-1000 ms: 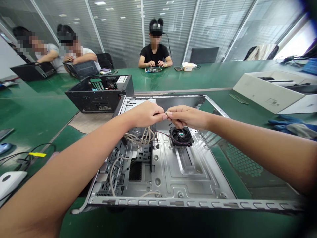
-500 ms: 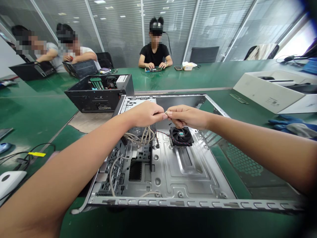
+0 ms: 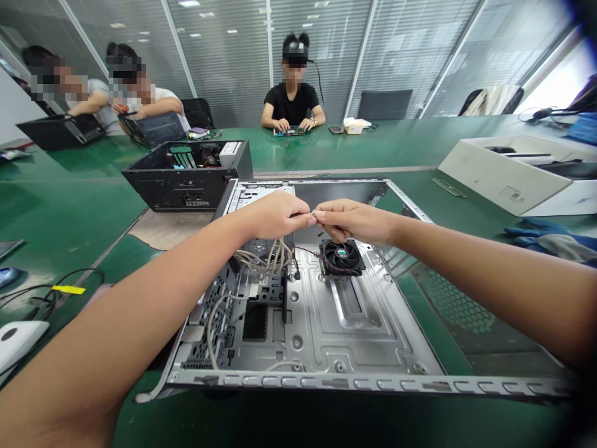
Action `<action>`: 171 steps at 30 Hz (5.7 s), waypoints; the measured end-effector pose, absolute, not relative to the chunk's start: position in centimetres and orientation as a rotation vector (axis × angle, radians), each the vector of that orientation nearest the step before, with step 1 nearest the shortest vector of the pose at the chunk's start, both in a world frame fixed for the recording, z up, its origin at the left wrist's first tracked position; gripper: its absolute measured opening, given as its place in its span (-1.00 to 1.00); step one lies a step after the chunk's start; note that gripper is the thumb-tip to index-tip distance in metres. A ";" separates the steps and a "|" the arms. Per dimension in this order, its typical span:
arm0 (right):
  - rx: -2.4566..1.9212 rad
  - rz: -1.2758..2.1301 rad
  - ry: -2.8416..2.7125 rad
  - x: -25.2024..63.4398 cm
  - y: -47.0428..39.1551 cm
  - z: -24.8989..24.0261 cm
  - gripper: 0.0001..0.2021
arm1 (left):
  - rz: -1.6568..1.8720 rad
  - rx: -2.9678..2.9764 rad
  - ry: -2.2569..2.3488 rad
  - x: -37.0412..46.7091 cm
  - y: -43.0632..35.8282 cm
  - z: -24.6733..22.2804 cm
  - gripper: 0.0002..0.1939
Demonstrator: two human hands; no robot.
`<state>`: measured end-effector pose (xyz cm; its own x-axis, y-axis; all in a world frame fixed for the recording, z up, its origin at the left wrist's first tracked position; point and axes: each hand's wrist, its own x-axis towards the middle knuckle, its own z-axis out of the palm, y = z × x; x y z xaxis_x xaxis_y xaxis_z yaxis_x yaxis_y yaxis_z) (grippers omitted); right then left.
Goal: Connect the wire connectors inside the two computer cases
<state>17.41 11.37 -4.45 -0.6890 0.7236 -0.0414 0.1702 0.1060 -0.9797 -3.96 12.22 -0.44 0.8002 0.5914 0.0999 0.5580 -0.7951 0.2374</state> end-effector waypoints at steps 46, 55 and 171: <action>-0.905 1.746 -1.925 17.5 11.1 -4.4 -0.69 | 0.161 2.746 0.890 -4.0 12.0 -0.5 -0.67; -1.010 1.709 -1.972 17.3 11.0 -4.5 -0.67 | 0.078 2.725 0.943 -4.0 12.0 -0.5 -0.66; -0.987 0.270 -2.508 18.7 8.5 -2.3 -0.81 | -0.012 2.621 0.886 -2.5 10.5 0.6 -0.69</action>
